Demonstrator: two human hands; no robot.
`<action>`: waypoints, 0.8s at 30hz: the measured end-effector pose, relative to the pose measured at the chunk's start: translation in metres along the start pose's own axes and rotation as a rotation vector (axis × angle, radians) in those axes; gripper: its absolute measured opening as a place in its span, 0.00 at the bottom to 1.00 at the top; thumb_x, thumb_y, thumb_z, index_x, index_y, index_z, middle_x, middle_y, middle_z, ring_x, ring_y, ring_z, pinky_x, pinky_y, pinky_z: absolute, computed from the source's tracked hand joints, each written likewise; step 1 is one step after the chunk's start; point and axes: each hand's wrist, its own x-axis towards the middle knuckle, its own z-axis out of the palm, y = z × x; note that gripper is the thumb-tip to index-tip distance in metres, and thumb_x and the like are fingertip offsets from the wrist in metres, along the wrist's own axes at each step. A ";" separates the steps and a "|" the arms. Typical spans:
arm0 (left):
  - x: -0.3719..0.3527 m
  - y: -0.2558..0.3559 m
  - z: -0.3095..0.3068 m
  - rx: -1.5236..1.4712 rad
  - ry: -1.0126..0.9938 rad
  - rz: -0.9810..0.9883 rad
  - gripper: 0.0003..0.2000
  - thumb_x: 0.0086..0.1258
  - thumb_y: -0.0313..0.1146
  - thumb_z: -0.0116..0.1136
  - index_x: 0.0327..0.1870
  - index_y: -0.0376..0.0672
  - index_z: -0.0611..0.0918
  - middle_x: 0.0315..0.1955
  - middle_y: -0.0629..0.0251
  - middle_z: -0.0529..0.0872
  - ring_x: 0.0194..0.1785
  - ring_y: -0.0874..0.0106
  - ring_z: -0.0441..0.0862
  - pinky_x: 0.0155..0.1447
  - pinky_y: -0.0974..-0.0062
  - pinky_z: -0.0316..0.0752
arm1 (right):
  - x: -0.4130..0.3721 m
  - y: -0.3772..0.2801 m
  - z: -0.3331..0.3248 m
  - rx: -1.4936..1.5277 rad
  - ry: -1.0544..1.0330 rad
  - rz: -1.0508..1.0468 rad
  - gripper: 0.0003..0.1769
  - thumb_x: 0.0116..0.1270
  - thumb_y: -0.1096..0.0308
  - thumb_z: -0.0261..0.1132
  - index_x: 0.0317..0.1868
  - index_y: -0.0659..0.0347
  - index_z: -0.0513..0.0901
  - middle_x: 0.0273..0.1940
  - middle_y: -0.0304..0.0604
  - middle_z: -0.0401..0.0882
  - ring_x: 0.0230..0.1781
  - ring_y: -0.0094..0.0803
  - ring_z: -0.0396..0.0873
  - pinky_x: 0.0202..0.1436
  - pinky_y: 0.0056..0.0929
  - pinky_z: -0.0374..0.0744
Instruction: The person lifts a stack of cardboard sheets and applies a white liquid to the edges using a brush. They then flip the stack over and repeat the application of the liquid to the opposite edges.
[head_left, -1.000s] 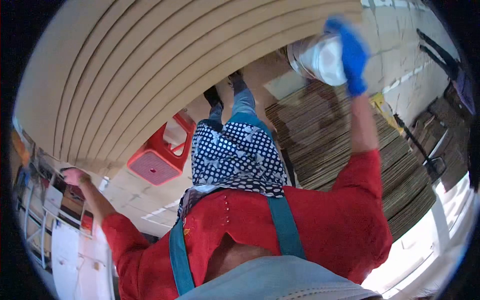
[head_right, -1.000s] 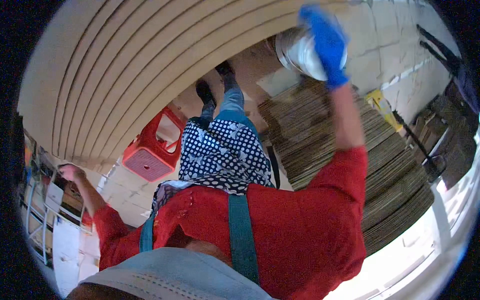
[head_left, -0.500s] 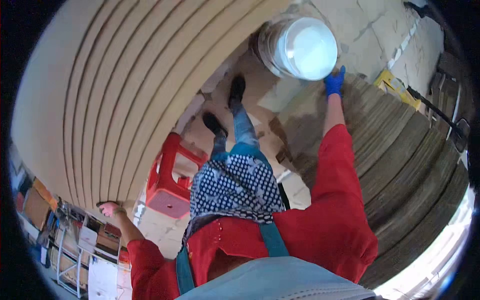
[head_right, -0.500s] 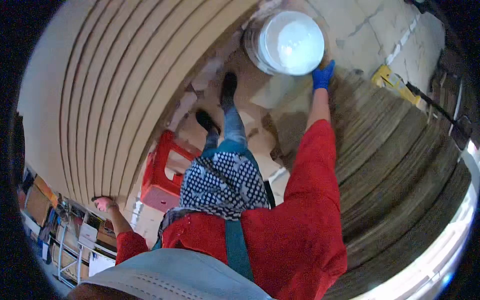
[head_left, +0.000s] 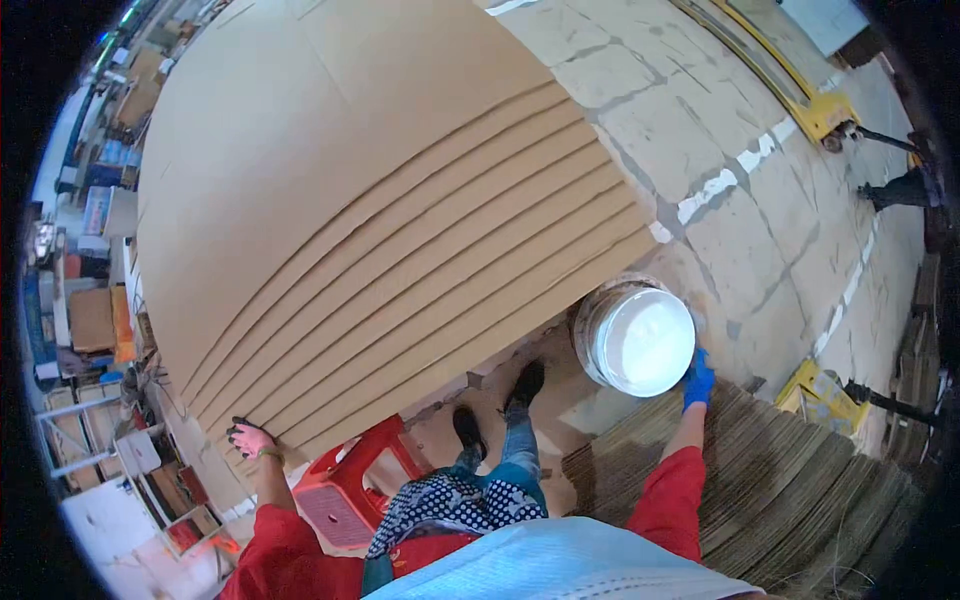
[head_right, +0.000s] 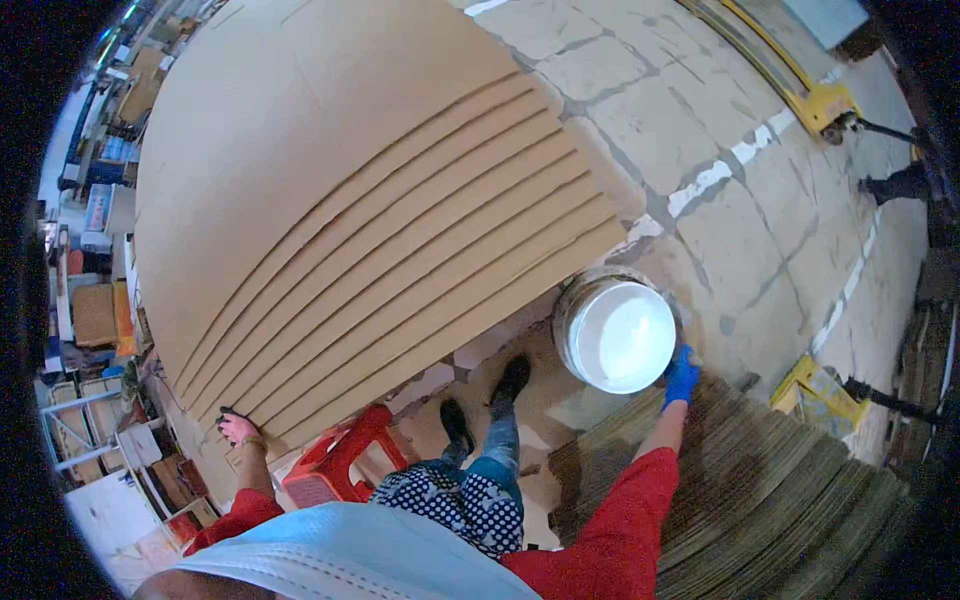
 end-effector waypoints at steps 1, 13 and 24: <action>0.001 0.003 -0.004 0.009 -0.008 -0.017 0.32 0.69 0.60 0.27 0.67 0.46 0.61 0.66 0.59 0.63 0.66 0.58 0.63 0.65 0.52 0.55 | -0.010 0.001 0.008 0.005 -0.011 0.007 0.25 0.68 0.63 0.54 0.62 0.63 0.65 0.58 0.42 0.70 0.55 0.35 0.72 0.55 0.35 0.74; -0.024 0.020 -0.019 0.062 -0.023 -0.055 0.31 0.71 0.57 0.27 0.69 0.48 0.59 0.68 0.60 0.58 0.70 0.60 0.57 0.69 0.58 0.51 | -0.135 -0.099 -0.018 0.607 0.260 -0.381 0.24 0.69 0.53 0.53 0.58 0.60 0.71 0.42 0.45 0.80 0.37 0.35 0.78 0.43 0.31 0.78; -0.032 0.025 -0.032 0.036 0.015 -0.004 0.31 0.70 0.57 0.28 0.65 0.44 0.64 0.66 0.57 0.62 0.67 0.58 0.60 0.67 0.56 0.55 | -0.174 -0.170 0.130 -0.209 -0.115 -0.153 0.16 0.66 0.72 0.54 0.53 0.60 0.77 0.41 0.40 0.79 0.36 0.22 0.76 0.41 0.21 0.76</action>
